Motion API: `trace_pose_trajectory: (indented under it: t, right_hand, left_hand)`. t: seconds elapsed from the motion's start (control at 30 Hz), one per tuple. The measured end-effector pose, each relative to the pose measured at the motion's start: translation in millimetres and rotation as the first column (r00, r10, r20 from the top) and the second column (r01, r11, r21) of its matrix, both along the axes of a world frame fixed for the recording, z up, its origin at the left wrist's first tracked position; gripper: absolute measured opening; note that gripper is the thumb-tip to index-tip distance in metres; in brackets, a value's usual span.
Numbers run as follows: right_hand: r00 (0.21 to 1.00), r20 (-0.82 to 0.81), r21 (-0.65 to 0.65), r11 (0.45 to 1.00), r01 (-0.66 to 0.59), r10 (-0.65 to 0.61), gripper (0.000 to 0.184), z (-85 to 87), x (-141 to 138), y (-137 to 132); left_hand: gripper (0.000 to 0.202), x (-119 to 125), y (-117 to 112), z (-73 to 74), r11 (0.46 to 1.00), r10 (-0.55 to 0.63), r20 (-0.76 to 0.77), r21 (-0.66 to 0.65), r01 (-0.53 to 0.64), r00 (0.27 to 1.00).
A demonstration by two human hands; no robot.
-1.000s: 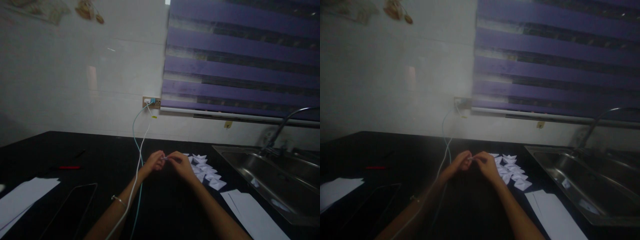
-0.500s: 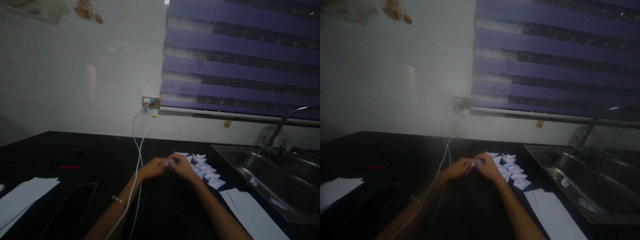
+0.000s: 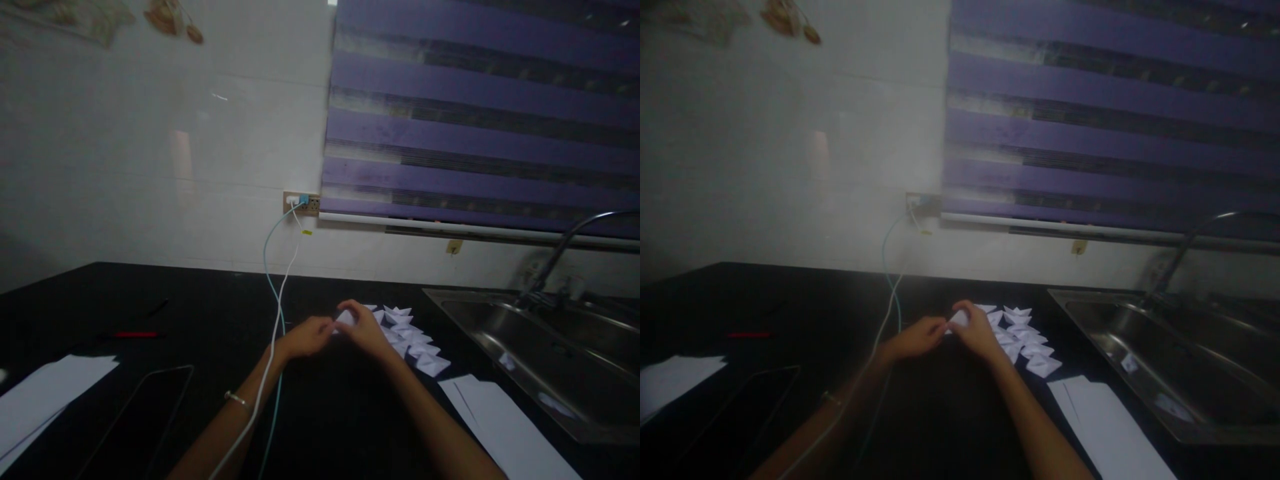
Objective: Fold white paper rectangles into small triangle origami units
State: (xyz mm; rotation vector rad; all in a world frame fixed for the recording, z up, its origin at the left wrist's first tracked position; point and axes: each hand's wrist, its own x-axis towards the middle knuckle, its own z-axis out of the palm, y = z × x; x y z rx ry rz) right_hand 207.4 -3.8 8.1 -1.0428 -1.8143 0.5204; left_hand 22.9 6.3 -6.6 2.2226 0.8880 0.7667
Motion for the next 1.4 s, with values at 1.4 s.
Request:
trace_pose_trajectory:
  t: [1.4]
  right_hand:
    - [0.982,-0.185,-0.145,0.988,-0.056,0.028,0.027,8.0,-4.6,-8.0]
  left_hand:
    - [0.076,16.5,27.5,-18.6,0.692,0.158,0.546,-0.656,0.302,0.823]
